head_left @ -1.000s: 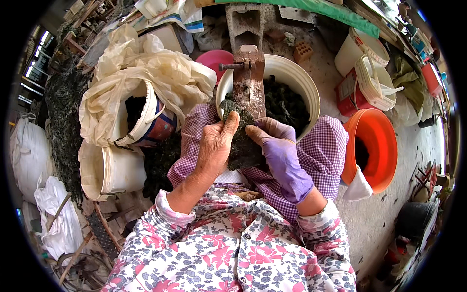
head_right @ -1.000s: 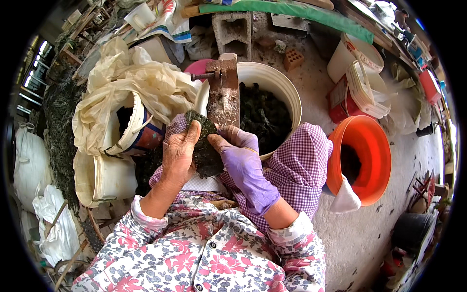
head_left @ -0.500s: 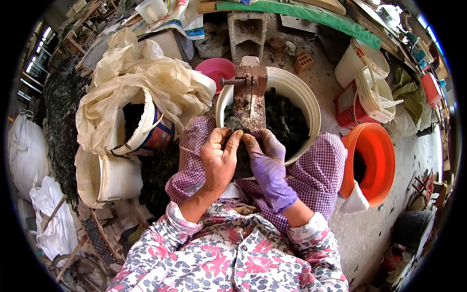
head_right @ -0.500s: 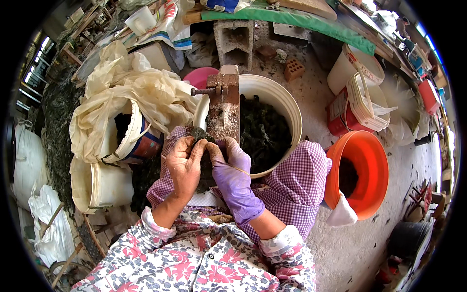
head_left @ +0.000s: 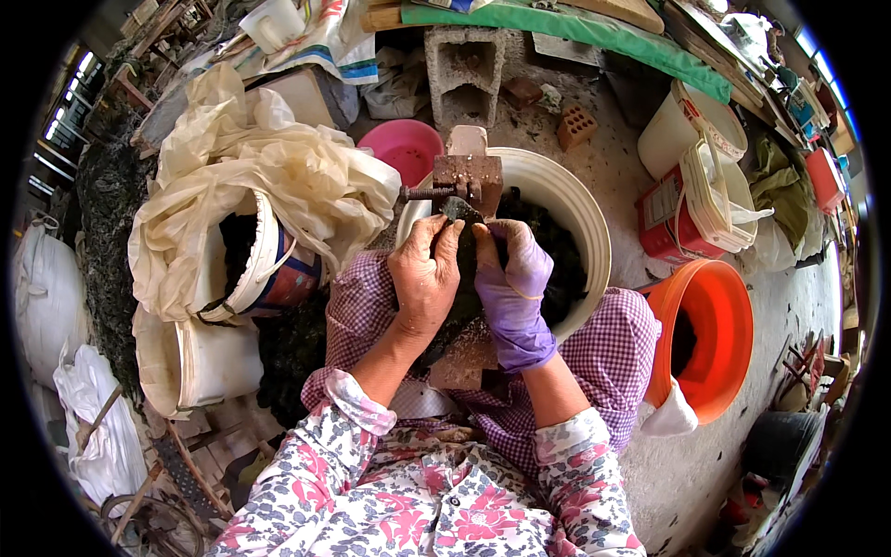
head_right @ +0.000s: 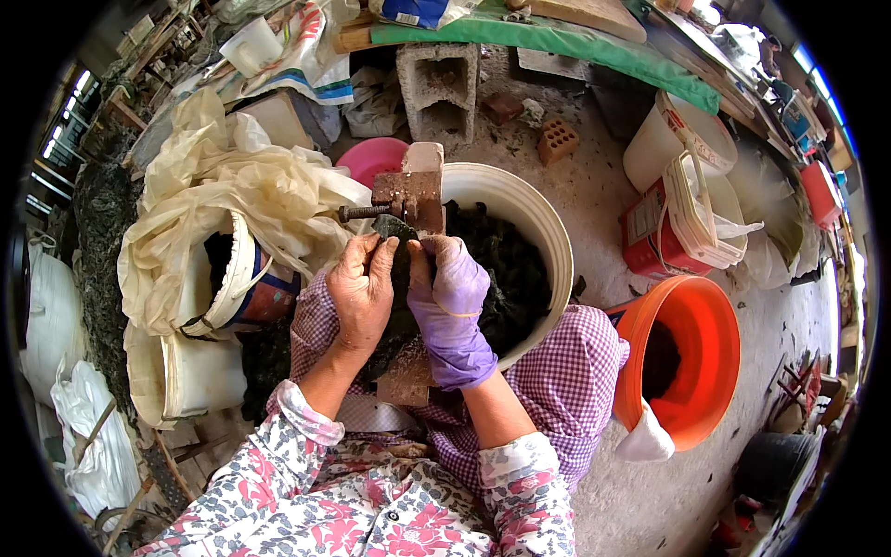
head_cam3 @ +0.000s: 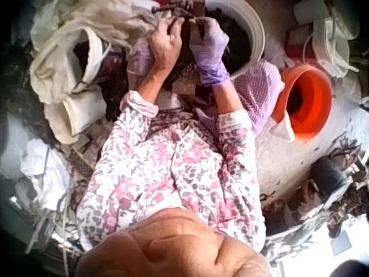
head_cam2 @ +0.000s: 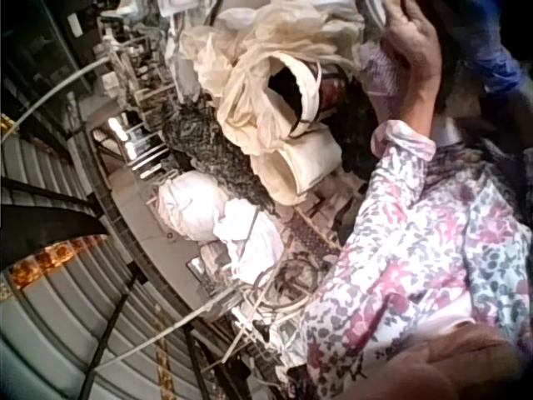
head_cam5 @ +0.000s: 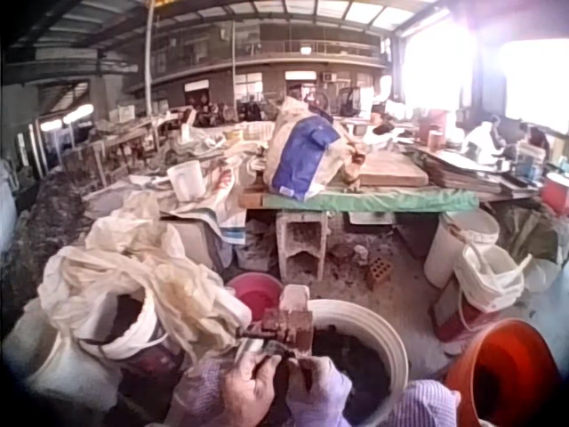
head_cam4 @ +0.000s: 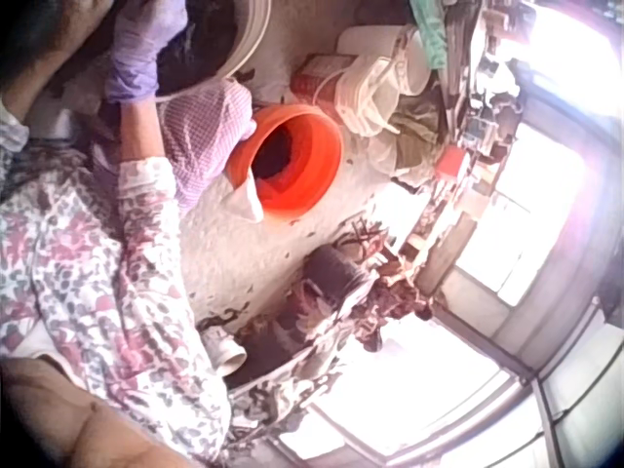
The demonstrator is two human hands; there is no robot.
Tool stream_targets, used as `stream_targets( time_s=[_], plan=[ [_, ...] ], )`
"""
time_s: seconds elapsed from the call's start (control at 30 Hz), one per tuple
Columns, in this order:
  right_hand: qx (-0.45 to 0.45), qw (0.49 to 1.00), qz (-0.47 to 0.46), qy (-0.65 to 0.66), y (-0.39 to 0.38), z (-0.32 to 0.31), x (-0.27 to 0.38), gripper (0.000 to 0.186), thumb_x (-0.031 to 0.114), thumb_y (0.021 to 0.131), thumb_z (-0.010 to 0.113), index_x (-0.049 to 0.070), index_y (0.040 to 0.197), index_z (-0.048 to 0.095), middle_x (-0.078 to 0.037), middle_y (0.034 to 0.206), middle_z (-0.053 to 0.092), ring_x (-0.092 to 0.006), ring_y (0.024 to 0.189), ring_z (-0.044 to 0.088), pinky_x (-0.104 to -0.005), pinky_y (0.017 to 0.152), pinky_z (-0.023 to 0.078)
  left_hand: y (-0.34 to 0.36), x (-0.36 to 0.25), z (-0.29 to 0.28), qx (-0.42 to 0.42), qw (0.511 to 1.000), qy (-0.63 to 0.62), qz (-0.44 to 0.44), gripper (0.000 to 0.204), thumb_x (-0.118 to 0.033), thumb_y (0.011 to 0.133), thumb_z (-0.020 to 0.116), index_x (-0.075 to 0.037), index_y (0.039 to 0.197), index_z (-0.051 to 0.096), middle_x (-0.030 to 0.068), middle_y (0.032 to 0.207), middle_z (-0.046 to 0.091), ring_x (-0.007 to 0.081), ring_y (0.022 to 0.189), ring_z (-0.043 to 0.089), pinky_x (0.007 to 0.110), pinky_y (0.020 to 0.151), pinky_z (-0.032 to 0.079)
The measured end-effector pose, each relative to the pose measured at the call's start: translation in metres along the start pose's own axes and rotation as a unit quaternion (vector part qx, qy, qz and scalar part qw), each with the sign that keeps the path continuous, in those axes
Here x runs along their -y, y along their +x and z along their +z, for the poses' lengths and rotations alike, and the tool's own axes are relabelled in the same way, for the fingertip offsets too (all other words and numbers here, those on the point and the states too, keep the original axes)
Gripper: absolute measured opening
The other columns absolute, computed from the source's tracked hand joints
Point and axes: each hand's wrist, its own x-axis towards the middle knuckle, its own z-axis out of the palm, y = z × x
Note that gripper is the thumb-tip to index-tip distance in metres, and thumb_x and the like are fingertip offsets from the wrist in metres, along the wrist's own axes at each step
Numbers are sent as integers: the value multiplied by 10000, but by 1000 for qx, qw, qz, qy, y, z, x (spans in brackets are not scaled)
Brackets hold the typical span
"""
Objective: The person sits and uses a manual guillotine-style cutter to slice large sheets of dark green seaweed into smaller pieces. They repeatedly pick up the seaweed, position it on the cutter, and press down the lever to cut it, dropping the pieces into a white bucket below.
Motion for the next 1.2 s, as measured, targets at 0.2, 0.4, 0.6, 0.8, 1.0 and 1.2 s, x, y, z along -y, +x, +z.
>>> stream_targets(
  time_s=[0.2, 0.4, 0.6, 0.8, 1.0, 1.2],
  plan=[
    [-8, 1000, 9, -22, -3, 10, -12, 107, 59, 751, 630, 53, 803, 537, -127, 672, 567, -307, 573, 576, -360, 499, 451, 0, 8, 4, 18, 999, 41, 2, 93, -67, 807, 613, 13, 820, 566, 173, 672, 598, 302, 580, 600, 333, 506, 454],
    [42, 993, 52, -99, -10, 11, -13, 93, 101, 763, 611, 57, 800, 538, -137, 670, 572, -318, 576, 580, -374, 503, 455, -3, 5, 6, 12, 996, 93, -6, 102, -69, 811, 601, 13, 773, 554, 132, 617, 580, 177, 501, 538, 294, 498, 427],
    [32, 990, 54, -125, -17, 5, -4, 104, 97, 738, 630, 70, 794, 547, -137, 670, 579, -322, 575, 581, -383, 504, 455, -1, 13, 2, -1, 989, 76, -126, 168, -96, 836, 553, 37, 734, 559, 78, 592, 557, 119, 524, 463, 286, 508, 387],
    [85, 941, 299, 136, -16, -15, 19, 119, 91, 778, 667, 22, 813, 577, -61, 653, 606, -105, 540, 547, -264, 519, 452, -6, -3, -11, -66, 990, -91, -84, 152, -108, 856, 586, 28, 817, 532, 34, 671, 538, 101, 617, 462, 247, 574, 409],
    [266, 822, 344, 367, 26, -62, 55, 250, 113, 783, 675, -22, 973, 585, -16, 821, 610, -76, 743, 548, -209, 680, 456, 16, -48, -48, 24, 996, -87, 1, 107, -56, 835, 603, 36, 868, 558, 52, 736, 622, 67, 632, 517, 209, 571, 438],
    [517, 759, 297, 260, 67, -81, 63, 325, 193, 724, 725, -36, 931, 623, -31, 756, 600, -92, 729, 560, -249, 650, 458, 18, -76, -60, 118, 983, -105, 96, 99, -16, 820, 611, 41, 861, 542, 12, 710, 585, 26, 654, 482, 169, 585, 413]
  ],
)
